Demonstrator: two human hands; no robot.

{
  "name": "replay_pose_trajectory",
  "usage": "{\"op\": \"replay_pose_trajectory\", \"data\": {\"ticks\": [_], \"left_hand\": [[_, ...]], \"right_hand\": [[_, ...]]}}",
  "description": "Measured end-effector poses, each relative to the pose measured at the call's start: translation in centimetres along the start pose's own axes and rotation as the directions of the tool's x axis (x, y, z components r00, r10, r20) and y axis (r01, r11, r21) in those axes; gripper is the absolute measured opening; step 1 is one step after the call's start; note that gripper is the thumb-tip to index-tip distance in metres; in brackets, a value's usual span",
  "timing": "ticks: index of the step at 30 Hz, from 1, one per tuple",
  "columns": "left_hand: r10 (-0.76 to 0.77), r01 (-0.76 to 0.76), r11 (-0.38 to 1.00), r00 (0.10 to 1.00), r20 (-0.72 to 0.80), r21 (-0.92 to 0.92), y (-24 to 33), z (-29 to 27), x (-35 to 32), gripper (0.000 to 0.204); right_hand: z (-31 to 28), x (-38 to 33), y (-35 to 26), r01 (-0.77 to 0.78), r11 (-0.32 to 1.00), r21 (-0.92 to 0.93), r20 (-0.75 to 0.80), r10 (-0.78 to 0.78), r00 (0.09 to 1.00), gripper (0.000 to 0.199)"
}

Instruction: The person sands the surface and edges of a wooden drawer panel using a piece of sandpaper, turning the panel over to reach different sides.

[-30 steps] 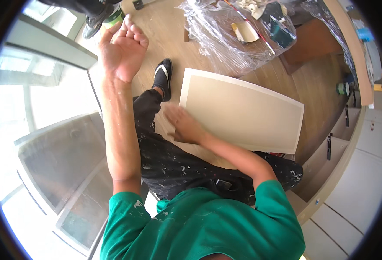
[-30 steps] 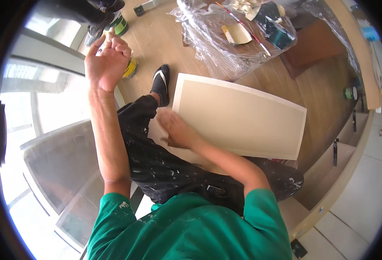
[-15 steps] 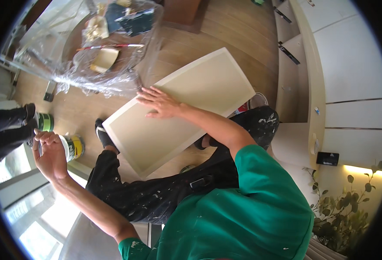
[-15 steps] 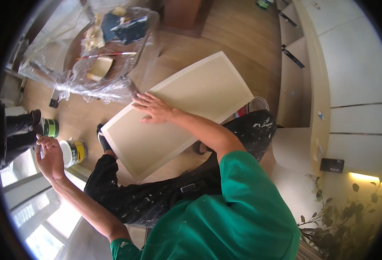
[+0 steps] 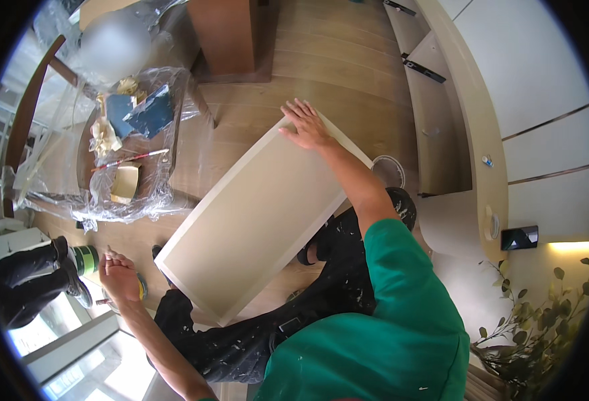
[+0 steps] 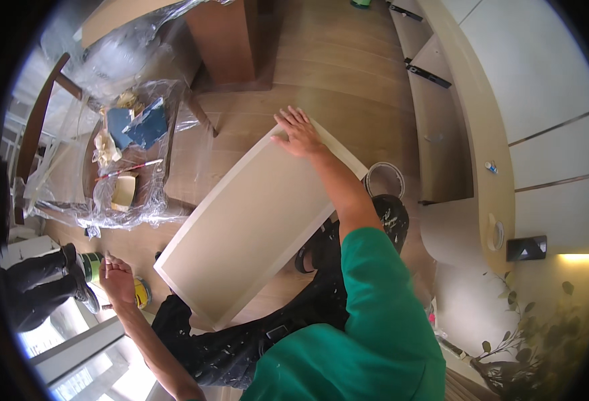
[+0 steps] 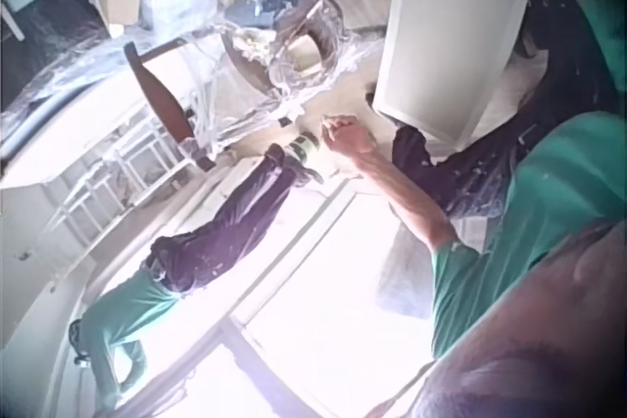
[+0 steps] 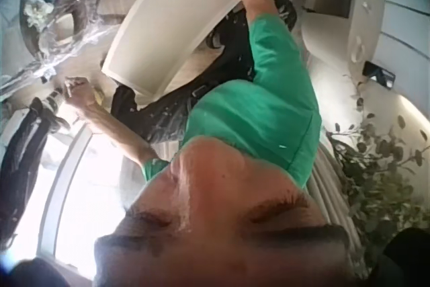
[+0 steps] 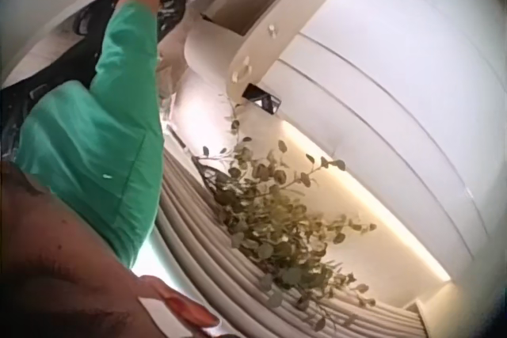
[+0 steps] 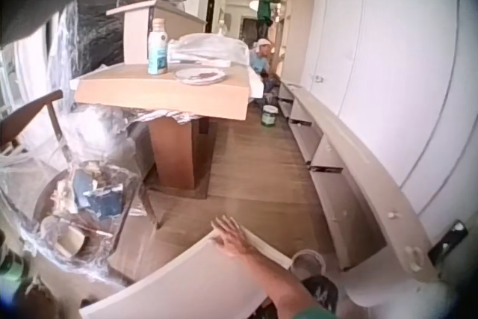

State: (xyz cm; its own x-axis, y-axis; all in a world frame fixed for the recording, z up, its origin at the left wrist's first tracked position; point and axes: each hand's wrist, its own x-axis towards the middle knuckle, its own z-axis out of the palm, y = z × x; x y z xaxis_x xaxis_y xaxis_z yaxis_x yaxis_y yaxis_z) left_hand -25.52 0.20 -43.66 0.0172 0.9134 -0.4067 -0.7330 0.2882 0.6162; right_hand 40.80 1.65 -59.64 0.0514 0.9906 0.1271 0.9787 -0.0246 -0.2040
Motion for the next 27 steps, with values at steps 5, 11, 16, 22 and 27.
{"op": "replay_pose_trajectory", "data": {"ticks": [5, 11, 16, 22, 27], "left_hand": [[0.018, -0.016, 0.982, 1.000, -0.012, 0.189, -3.8, 3.3, -0.7, 0.020], [0.054, -0.052, 0.998, 0.997, -0.049, 0.034, -2.9, 3.2, -2.5, 0.021], [0.016, 0.050, 0.950, 0.978, 0.206, -0.309, 2.2, 5.4, -5.4, 0.024], [0.143, -0.038, 0.930, 0.954, 0.264, -0.365, 6.8, 3.7, -6.8, 0.028], [0.163, 0.034, 0.881, 0.914, 0.372, -0.471, 6.3, 3.5, -7.6, 0.027]], "right_hand": [[-0.6, -1.8, 2.0, -0.328, 0.944, 0.027, -0.028, 0.328, 0.944, 0.086], [-3.2, -12.9, 5.8, -0.480, 0.869, 0.122, 0.043, 0.479, 0.877, 0.083], [-5.4, -18.8, 7.2, -0.713, 0.699, -0.063, 0.090, 0.715, 0.693, 0.078], [-2.0, -21.3, 1.3, -0.381, 0.903, -0.199, -0.219, 0.338, 0.915, 0.078], [0.5, -23.5, -17.7, 0.188, 0.982, 0.015, 0.055, -0.188, 0.981, 0.081]]}}
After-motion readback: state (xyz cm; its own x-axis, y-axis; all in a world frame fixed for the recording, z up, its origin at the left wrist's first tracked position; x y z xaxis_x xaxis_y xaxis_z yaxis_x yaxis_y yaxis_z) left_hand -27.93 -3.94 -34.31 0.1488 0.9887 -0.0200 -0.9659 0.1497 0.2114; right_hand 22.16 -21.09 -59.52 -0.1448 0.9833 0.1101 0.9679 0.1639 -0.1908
